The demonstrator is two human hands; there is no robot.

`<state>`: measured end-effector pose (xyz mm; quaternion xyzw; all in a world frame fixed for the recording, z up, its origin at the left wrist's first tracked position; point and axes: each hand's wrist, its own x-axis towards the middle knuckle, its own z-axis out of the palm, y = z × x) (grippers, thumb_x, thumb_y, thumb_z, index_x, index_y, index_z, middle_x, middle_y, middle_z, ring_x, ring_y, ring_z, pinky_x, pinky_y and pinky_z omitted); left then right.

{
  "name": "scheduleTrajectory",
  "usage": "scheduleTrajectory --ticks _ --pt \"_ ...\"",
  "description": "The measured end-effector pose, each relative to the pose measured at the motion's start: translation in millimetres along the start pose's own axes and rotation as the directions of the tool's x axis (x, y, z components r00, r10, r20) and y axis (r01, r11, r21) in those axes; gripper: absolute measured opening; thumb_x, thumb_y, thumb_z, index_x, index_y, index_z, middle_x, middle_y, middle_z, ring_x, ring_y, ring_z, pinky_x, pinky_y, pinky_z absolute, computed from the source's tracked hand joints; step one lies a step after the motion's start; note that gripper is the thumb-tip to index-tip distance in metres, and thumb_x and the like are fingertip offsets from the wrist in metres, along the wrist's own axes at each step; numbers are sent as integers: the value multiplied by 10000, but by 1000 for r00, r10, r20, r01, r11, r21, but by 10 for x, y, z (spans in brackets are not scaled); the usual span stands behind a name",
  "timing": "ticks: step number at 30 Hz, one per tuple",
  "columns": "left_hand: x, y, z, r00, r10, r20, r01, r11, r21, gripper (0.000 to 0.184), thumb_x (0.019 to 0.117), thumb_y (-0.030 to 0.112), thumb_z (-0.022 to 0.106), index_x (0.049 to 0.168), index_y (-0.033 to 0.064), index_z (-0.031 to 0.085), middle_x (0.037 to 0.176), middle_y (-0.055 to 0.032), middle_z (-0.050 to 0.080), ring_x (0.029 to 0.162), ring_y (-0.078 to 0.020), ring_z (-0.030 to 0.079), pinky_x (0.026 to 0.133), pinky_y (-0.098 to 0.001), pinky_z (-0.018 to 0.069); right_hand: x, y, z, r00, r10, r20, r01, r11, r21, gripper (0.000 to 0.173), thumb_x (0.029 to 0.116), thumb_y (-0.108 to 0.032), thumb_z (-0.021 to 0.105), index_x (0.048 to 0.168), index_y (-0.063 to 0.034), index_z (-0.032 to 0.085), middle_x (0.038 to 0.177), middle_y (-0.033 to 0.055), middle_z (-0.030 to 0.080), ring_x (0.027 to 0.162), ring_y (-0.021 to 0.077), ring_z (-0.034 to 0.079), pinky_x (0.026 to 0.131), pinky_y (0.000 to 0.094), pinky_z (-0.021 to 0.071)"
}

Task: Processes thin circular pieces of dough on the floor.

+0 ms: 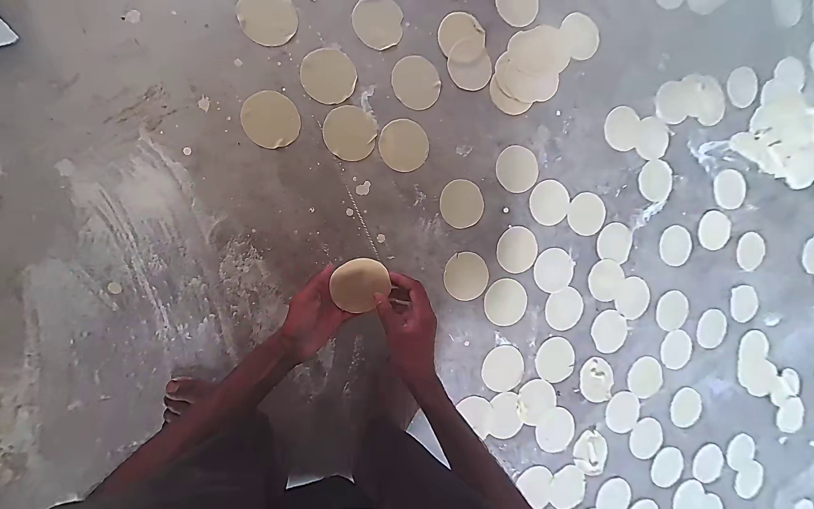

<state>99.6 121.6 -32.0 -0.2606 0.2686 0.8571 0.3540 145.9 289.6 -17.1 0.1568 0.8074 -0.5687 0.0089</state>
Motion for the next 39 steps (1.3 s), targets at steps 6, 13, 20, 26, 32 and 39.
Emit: scheduleTrajectory --ticks 6,13,20,26,32,39 --pt "-46 38 72 985 138 107 -160 959 235 667 1072 468 141 1476 -18 355 1390 -172 564 1251 -260 596 1035 -441 528 -24 -114 73 939 -343 14 333 901 -279 272 941 -189 697 1154 -21 716 1134 141 699 1077 212 649 933 323 542" --pt "-132 -43 193 963 127 236 -167 973 158 830 1024 625 163 1561 -2 246 1448 -162 536 1318 -247 548 1107 -440 463 -2 -123 242 937 -348 34 344 902 -259 276 935 -298 732 1087 -69 753 1072 79 713 1053 193 638 941 340 518" --pt "-175 -61 214 964 130 230 -152 985 78 819 1026 611 197 1540 -21 282 1434 -173 537 1320 -248 541 1113 -415 453 -36 -110 274 938 -347 -16 337 922 -192 177 939 -240 733 1006 -80 771 1061 71 707 1064 168 628 936 296 513" --pt "-182 -55 214 952 137 273 -153 987 38 823 1015 632 264 1522 -14 320 1420 -187 543 1323 -267 534 1129 -440 434 -43 -105 284 938 -345 -42 338 933 -128 145 941 -210 723 974 -81 780 1023 63 710 1032 161 636 923 306 525" --pt "-201 -37 205 957 108 269 -113 994 5 800 1017 606 252 1510 -18 335 1410 -198 549 1308 -276 545 1125 -436 437 -49 -116 259 950 -311 -12 306 942 -138 148 959 -221 696 961 -91 766 1032 48 706 1033 161 625 930 341 507" --pt "-192 -47 197 954 101 282 -107 994 5 816 1012 609 270 1530 -20 304 1430 -203 536 1334 -278 527 1142 -443 418 -61 -123 266 949 -315 -3 308 929 -203 174 969 -240 662 958 -89 749 1023 54 693 1026 174 614 922 339 496"
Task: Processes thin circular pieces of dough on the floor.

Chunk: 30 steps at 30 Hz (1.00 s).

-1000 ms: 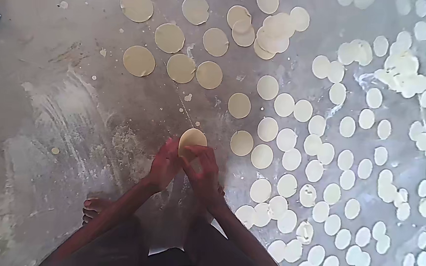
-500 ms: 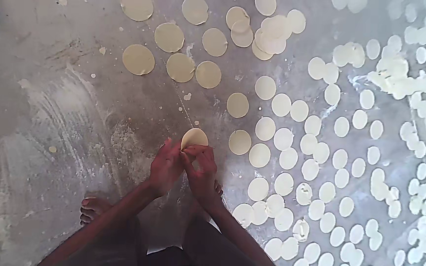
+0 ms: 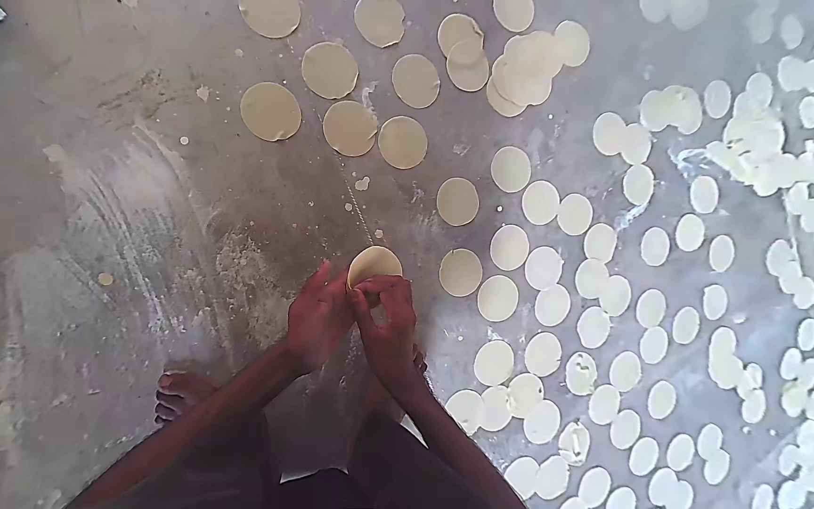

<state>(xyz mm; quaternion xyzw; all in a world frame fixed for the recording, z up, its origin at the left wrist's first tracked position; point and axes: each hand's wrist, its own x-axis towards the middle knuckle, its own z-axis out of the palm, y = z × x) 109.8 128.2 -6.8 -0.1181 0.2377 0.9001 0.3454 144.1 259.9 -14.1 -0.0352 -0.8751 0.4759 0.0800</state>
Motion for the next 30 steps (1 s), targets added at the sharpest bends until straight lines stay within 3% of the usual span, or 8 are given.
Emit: scheduleTrajectory --ticks 4,5,8,10,14,22,27,30 --pt "4 0 -8 996 3 -85 -8 999 -49 675 1041 474 196 1438 -26 416 1328 -191 599 1224 -265 600 1046 -425 497 0 -48 -43 999 47 3 -47 996 69 171 963 -195 652 965 -43 730 1022 88 681 1024 160 630 891 279 536" --pt "15 -12 -40 996 20 -91 -24 999 -49 612 1043 417 230 1412 -21 445 1317 -185 603 1209 -264 604 1027 -426 506 7 -59 -61 998 60 4 -60 994 95 167 964 -178 643 972 -31 722 1017 92 678 1012 152 634 877 266 540" --pt "41 -27 -92 997 47 -58 -47 999 -8 497 989 268 521 1411 9 487 1288 -127 638 1176 -218 628 1009 -410 522 23 -100 -111 994 114 -2 -112 980 167 151 971 -136 624 986 -5 697 985 89 673 946 120 641 825 240 548" --pt "67 -24 -100 999 26 -38 -24 998 50 457 983 202 595 1391 22 493 1248 -107 658 1136 -200 650 1007 -401 530 35 -113 -137 990 139 -2 -136 972 190 149 975 -124 622 998 6 691 972 84 671 903 100 647 791 226 559" --pt "83 -47 -46 990 10 -141 11 989 144 272 1059 111 440 1286 8 550 1136 -102 694 1030 -188 687 945 -378 567 44 -116 -171 985 175 2 -171 961 216 155 974 -128 620 998 7 691 954 73 666 863 82 649 759 214 563" --pt "78 10 3 968 11 -252 32 986 166 318 1103 147 323 1259 -16 548 1142 -121 688 1046 -208 691 948 -397 576 1 -111 -179 961 274 -21 -248 897 367 108 984 -47 560 996 35 629 871 27 653 752 41 633 695 197 561" --pt "75 12 9 955 17 -296 27 989 146 339 1092 147 314 1293 -2 543 1175 -125 675 1073 -224 678 939 -410 575 22 -136 -188 832 548 85 -491 657 571 160 1034 -84 461 1050 24 578 898 68 647 797 136 673 761 315 603" --pt "75 -16 -18 958 62 -281 4 973 230 270 1076 133 416 1220 -18 587 1116 -132 700 1020 -218 700 924 -401 588 43 -143 -183 767 626 139 -553 537 637 175 1047 -105 485 1141 27 552 934 106 665 819 172 690 765 339 608"
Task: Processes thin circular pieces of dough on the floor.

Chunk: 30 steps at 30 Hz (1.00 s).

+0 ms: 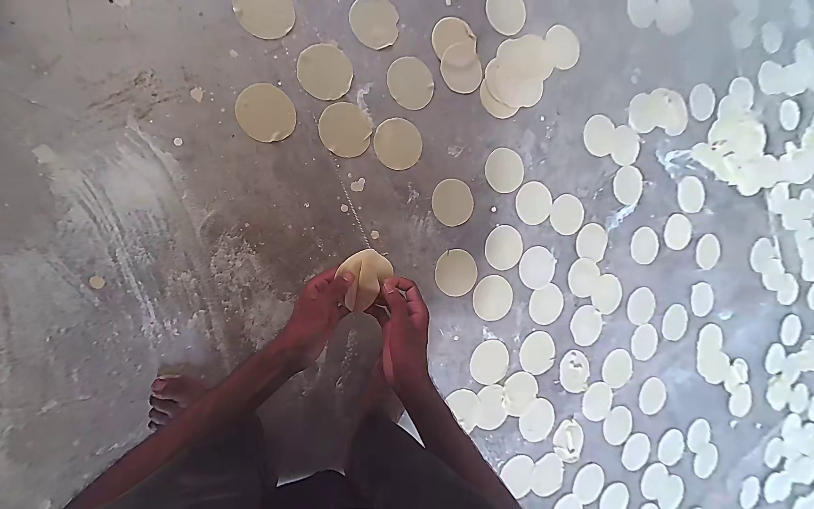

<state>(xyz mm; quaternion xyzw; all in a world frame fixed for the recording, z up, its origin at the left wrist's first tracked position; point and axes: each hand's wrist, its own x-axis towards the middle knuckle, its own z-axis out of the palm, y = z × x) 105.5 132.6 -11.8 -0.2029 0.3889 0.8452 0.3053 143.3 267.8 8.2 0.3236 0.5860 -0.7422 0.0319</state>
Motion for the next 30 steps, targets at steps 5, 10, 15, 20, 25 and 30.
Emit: scheduleTrajectory --ticks 5,10,15,20,25,30 --pt "10 -74 -38 995 98 21 -100 979 178 250 1081 132 457 1173 -28 626 1051 -115 716 958 -194 709 895 -372 599 38 88 -10 1000 12 21 -13 1000 15 356 941 -29 683 1250 65 532 909 135 713 825 190 709 804 359 607" --pt "-46 10 -123 997 41 -61 -35 995 96 253 1084 141 436 1219 -14 584 1063 -116 718 951 -212 723 867 -390 616 28 13 -36 996 -78 52 81 995 -65 293 898 2 718 1168 69 626 928 102 715 840 136 701 811 295 605" --pt "-94 111 -327 978 35 -208 -36 999 1 225 1092 126 394 1214 14 547 1056 -105 715 932 -214 730 822 -404 631 66 -99 -49 963 -213 168 234 965 -115 273 895 15 716 1146 87 637 968 119 724 804 134 714 744 285 626" --pt "-134 240 -540 956 111 -272 -113 994 8 246 1100 131 365 1238 30 542 1085 -98 717 958 -213 734 819 -401 638 285 -342 6 882 -323 344 405 893 -198 229 900 -6 715 1109 76 668 963 93 722 801 93 692 751 260 607" --pt "-166 346 -674 937 180 -299 -159 983 94 254 1097 141 369 1238 37 552 1090 -85 719 968 -209 732 822 -406 639 865 -488 -176 897 -271 348 371 891 -263 243 939 -43 674 1178 -9 656 975 68 697 833 129 676 760 326 597" --pt "-191 316 -654 945 132 -301 -101 988 115 264 1096 136 369 1256 24 548 1106 -98 712 970 -217 729 815 -415 636 1163 -229 -731 979 -203 -18 162 828 -536 355 968 -96 662 1304 -8 591 1253 170 660 1089 244 677 883 407 578"
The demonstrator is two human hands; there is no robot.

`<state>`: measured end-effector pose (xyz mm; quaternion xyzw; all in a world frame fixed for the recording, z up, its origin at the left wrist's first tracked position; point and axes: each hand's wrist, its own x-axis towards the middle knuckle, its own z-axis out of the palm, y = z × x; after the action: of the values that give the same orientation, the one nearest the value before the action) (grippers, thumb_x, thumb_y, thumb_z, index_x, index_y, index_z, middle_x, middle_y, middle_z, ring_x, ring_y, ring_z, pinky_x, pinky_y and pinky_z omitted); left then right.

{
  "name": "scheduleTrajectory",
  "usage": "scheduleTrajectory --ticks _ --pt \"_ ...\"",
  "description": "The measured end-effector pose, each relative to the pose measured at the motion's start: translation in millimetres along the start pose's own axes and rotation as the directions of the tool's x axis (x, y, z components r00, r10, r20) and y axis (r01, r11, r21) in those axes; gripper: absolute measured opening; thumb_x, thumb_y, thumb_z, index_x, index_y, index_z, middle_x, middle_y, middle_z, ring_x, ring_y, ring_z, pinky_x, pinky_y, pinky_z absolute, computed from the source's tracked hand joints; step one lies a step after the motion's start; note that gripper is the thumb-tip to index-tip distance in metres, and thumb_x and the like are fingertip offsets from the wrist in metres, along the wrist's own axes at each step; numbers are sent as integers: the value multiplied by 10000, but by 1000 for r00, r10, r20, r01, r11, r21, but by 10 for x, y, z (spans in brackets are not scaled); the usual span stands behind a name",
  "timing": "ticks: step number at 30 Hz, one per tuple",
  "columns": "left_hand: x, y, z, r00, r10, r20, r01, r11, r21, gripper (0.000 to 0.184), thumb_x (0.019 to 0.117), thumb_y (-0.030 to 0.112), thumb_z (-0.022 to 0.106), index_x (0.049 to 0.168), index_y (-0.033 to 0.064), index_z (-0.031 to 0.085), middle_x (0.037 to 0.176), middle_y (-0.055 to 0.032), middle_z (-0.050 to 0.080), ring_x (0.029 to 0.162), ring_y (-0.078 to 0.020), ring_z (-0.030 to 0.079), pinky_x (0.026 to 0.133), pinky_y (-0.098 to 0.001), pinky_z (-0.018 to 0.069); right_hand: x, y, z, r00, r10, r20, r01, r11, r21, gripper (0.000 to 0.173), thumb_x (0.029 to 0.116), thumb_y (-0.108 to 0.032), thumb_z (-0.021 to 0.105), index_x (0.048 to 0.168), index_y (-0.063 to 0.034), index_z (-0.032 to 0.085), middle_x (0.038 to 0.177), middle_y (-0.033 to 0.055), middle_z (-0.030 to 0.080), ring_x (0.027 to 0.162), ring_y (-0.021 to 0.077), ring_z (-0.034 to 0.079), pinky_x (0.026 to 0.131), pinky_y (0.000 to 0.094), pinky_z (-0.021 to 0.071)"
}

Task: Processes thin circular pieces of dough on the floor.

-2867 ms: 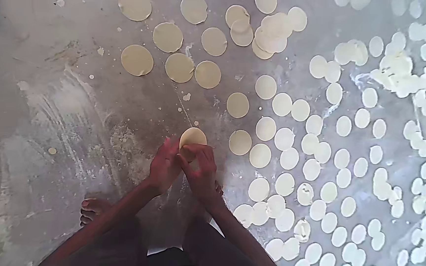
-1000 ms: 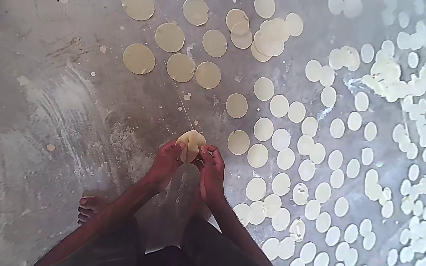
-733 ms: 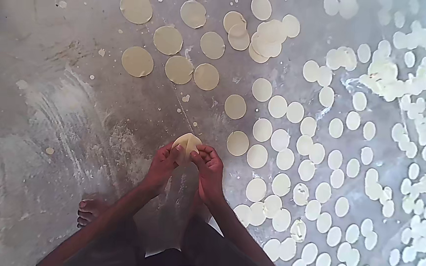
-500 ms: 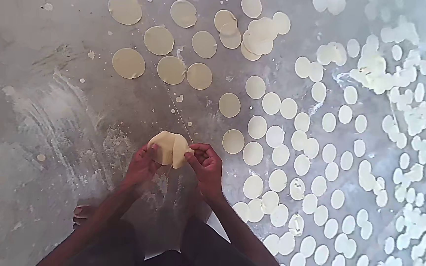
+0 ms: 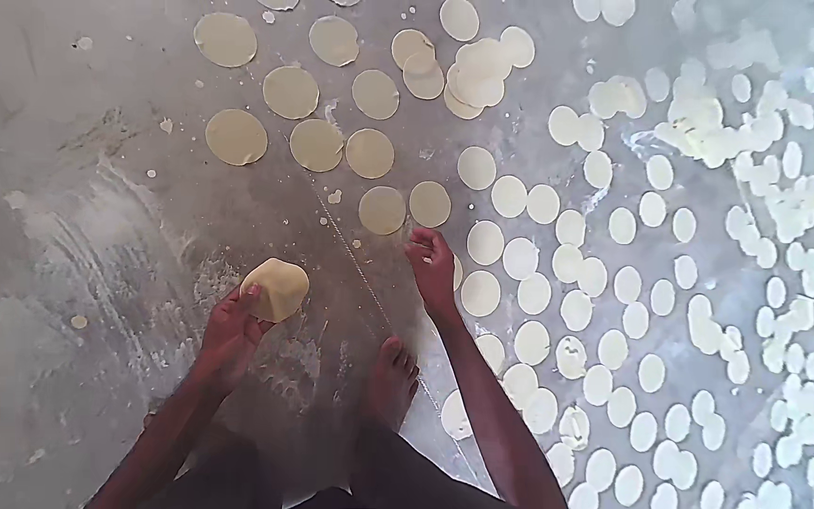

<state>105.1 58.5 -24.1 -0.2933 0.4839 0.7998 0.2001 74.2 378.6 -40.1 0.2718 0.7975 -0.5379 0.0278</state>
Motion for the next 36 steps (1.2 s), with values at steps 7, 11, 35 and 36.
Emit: scheduleTrajectory --ticks 7,11,35,36 --pt "-31 -113 282 985 -125 119 125 992 6 285 1100 151 342 1230 22 561 1112 -116 704 980 -235 720 834 -421 625 -709 10 62 992 -33 118 26 998 63 239 972 -111 625 1163 28 669 1034 101 714 867 138 700 755 299 600" --pt "-34 -128 462 962 -176 209 181 983 -6 340 1107 185 318 1293 10 542 1186 -128 681 1064 -245 692 912 -431 595 -1005 -182 314 962 -189 198 156 973 169 227 954 -79 648 1143 46 665 1044 96 712 881 112 697 771 266 603" --pt "-165 -148 481 875 -107 473 159 985 -71 457 1029 107 391 1462 -36 414 1346 -158 606 1215 -244 619 1047 -420 518 -1172 -224 627 873 -453 181 479 867 -140 359 904 -308 749 1176 -73 748 1125 116 658 1060 204 613 893 316 534" --pt "-170 -142 474 872 -99 479 143 988 -55 455 1039 96 380 1473 -39 398 1351 -152 604 1215 -240 620 1050 -415 519 -1175 -224 631 874 -450 185 476 869 -136 364 902 -303 751 1185 -74 746 1127 117 658 1057 205 611 894 320 530"
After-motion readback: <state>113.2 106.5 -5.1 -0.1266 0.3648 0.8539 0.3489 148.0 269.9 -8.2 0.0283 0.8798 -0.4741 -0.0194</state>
